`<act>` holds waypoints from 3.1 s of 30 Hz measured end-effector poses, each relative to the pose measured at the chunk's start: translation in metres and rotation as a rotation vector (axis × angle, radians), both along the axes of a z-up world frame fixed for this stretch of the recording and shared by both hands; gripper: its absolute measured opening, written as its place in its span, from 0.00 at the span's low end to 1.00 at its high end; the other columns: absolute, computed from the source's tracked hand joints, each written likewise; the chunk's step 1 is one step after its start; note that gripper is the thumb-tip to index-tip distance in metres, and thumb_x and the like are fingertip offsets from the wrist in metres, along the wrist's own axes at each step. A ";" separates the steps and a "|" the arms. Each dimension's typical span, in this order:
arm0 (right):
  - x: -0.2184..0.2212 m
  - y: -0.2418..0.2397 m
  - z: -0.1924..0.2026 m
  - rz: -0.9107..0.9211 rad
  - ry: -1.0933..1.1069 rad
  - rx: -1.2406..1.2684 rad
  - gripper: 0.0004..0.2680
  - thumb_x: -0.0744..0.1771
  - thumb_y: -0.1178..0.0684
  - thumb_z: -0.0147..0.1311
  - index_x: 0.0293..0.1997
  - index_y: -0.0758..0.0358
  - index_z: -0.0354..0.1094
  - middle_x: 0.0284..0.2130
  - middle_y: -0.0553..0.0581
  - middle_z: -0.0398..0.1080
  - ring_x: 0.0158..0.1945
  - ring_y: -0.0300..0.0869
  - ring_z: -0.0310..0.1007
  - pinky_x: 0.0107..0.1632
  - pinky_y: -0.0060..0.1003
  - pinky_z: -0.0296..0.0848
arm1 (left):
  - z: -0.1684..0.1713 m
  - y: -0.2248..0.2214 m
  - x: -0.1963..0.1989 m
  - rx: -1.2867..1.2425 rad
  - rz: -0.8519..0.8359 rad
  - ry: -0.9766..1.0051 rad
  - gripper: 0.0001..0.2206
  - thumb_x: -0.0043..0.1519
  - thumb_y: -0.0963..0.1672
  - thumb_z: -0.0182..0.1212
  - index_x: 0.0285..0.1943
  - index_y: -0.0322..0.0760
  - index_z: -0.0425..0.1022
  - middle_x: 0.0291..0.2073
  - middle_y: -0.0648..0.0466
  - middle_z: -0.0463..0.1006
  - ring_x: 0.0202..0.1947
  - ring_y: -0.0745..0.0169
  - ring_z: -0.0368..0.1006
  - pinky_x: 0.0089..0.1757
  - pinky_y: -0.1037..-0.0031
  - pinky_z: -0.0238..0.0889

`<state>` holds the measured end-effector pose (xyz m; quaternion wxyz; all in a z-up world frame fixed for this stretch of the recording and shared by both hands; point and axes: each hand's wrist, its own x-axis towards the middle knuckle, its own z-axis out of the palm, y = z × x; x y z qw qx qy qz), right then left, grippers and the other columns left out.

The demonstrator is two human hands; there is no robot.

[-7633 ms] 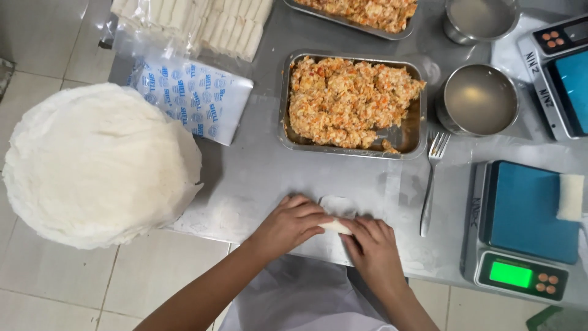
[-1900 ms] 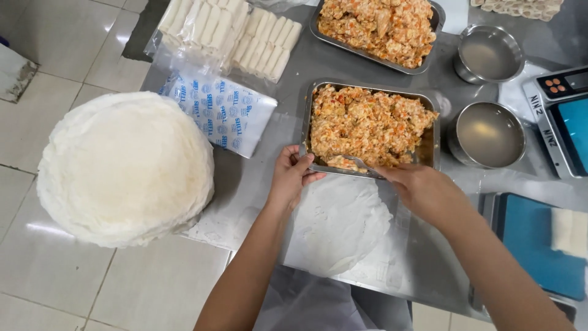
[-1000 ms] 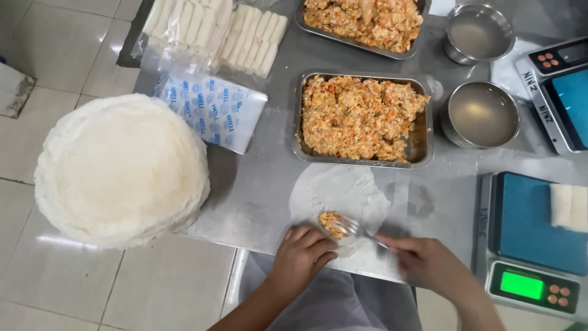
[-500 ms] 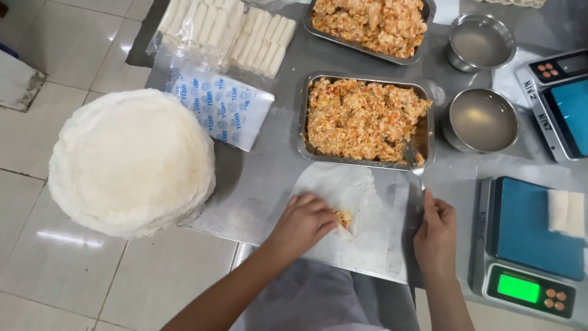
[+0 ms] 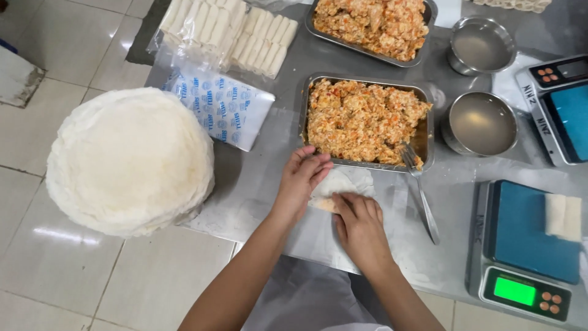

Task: A person is seen wrapping spring rolls by placing filling on a wrapper and rolling it up on a metal table.

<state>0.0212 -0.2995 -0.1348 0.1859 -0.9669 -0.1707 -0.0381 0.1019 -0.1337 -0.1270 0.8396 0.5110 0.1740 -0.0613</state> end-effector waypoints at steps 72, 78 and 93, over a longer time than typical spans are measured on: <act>-0.021 -0.088 0.007 0.032 -0.092 0.125 0.05 0.64 0.50 0.64 0.41 0.52 0.75 0.31 0.47 0.75 0.39 0.44 0.72 0.48 0.41 0.65 | -0.008 0.005 -0.074 1.304 -0.559 -1.160 0.18 0.59 0.34 0.59 0.56 0.41 0.80 0.45 0.56 0.73 0.49 0.55 0.66 0.51 0.67 0.64; -0.015 -0.022 0.009 0.044 -0.065 0.434 0.09 0.66 0.56 0.60 0.50 0.55 0.71 0.40 0.49 0.78 0.45 0.43 0.75 0.52 0.38 0.71 | 0.005 -0.002 -0.076 1.053 -0.600 -0.810 0.27 0.56 0.33 0.49 0.68 0.28 0.61 0.58 0.43 0.72 0.58 0.45 0.68 0.61 0.62 0.60; 0.100 -0.200 0.038 -0.351 -0.216 -0.325 0.22 0.66 0.43 0.62 0.66 0.60 0.69 0.67 0.65 0.56 0.64 0.69 0.52 0.54 0.69 0.59 | -0.009 0.016 -0.071 1.230 -0.579 -1.165 0.17 0.62 0.32 0.62 0.60 0.29 0.77 0.55 0.46 0.77 0.55 0.50 0.72 0.58 0.64 0.69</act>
